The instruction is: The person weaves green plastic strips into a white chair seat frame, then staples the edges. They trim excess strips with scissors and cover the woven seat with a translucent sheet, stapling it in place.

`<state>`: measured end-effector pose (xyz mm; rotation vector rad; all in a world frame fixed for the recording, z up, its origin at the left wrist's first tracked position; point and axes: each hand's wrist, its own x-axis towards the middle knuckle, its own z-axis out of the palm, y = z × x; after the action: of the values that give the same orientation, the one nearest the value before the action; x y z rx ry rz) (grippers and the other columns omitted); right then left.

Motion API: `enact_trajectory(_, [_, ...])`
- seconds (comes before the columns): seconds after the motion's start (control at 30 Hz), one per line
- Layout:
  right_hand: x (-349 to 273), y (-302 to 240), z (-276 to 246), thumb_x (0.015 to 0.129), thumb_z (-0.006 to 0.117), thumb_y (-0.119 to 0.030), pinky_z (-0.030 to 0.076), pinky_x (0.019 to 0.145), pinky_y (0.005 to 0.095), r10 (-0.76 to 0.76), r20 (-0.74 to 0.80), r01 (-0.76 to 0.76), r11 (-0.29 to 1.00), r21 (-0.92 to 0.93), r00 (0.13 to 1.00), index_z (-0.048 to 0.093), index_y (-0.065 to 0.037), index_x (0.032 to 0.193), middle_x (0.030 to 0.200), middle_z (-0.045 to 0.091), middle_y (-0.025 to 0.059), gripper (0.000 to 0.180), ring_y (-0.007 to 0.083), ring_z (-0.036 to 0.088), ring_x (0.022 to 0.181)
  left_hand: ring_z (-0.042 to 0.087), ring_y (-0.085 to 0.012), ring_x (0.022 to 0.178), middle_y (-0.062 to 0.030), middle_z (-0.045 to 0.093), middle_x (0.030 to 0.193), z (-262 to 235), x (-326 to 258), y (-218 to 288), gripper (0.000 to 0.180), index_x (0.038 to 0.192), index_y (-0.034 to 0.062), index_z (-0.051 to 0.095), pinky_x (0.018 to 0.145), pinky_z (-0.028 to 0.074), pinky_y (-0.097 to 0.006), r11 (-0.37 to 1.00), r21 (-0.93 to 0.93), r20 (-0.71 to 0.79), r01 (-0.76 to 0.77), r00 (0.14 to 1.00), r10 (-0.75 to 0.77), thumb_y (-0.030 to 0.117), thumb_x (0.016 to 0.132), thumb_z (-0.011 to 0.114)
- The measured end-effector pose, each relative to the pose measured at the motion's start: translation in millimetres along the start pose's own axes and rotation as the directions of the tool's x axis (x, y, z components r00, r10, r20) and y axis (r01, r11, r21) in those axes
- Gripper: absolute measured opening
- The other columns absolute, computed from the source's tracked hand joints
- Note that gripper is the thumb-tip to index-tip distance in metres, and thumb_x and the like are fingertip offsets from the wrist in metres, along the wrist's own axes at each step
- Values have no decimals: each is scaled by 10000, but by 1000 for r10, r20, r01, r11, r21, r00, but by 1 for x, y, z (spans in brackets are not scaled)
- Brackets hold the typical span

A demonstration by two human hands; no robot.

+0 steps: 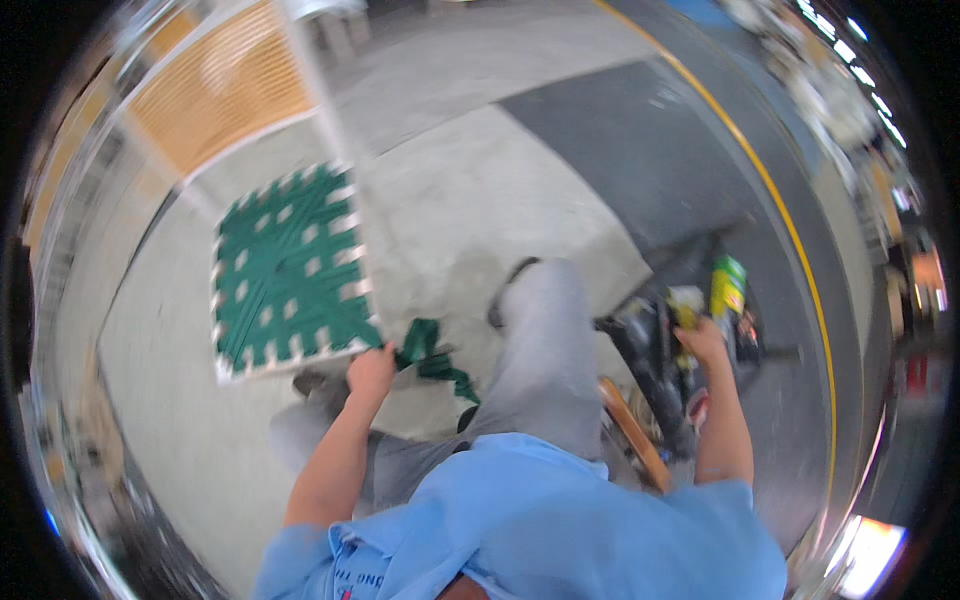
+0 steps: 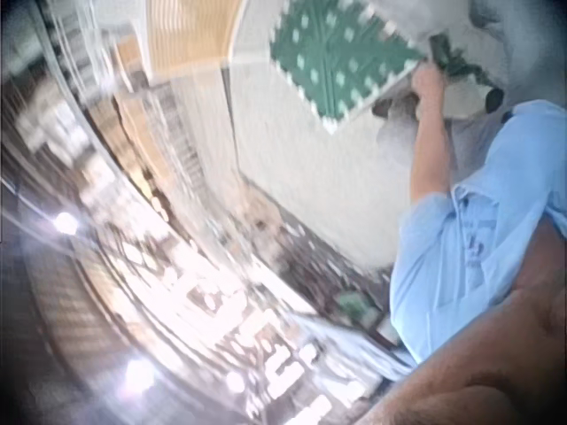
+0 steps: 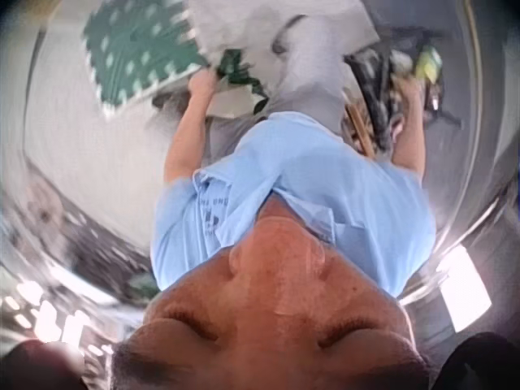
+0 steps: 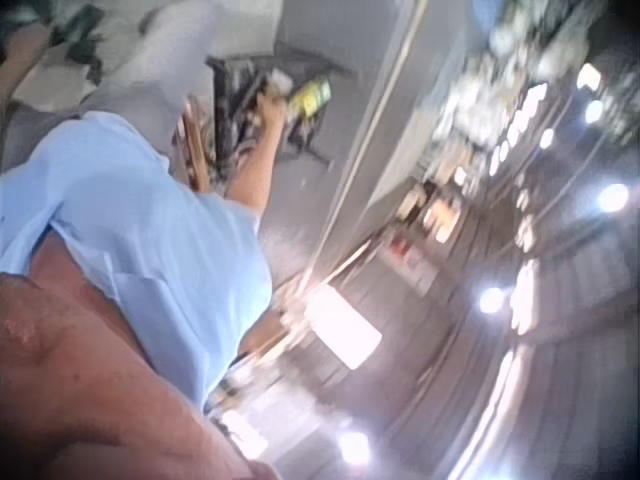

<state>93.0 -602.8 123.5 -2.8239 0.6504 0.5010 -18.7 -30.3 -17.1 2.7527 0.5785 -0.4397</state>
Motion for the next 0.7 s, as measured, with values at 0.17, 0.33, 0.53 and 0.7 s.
enact_trajectory(0.17, [29,13,24,774,814,-120,524,749,366,-51,57,30,944,327,997,651,22,1109,961,690,93,399,229,657,821,718,-375,926,-196,744,924,-11,4,-6,640,935,30,768,1104,371,-566,999,-23,77,29,997,-27,528,1037,380])
enact_trajectory(0.33, [21,-4,16,684,680,46,486,664,349,-126,-6,102,773,626,992,586,-12,1117,910,635,41,447,173,574,711,706,-369,987,-197,743,975,-8,1,-10,613,1008,34,754,1126,338,-580,994,-98,88,41,996,-32,524,1038,387])
enact_trajectory(0.53, [-39,-139,-20,793,770,-75,489,798,328,-436,-86,353,580,734,896,607,-40,1217,1071,650,26,456,155,591,963,721,-344,928,-190,745,963,-5,-4,-13,561,1020,43,743,1118,346,-584,991,-125,122,36,992,-21,504,1035,426])
enact_trajectory(0.7, [-112,-298,-3,885,767,-255,490,738,304,-583,360,249,714,654,728,669,-28,1182,1037,684,31,387,128,599,843,726,-327,912,-171,752,956,-2,-1,-14,528,1036,62,745,1118,351,-579,990,-142,86,22,996,-10,496,1030,444])
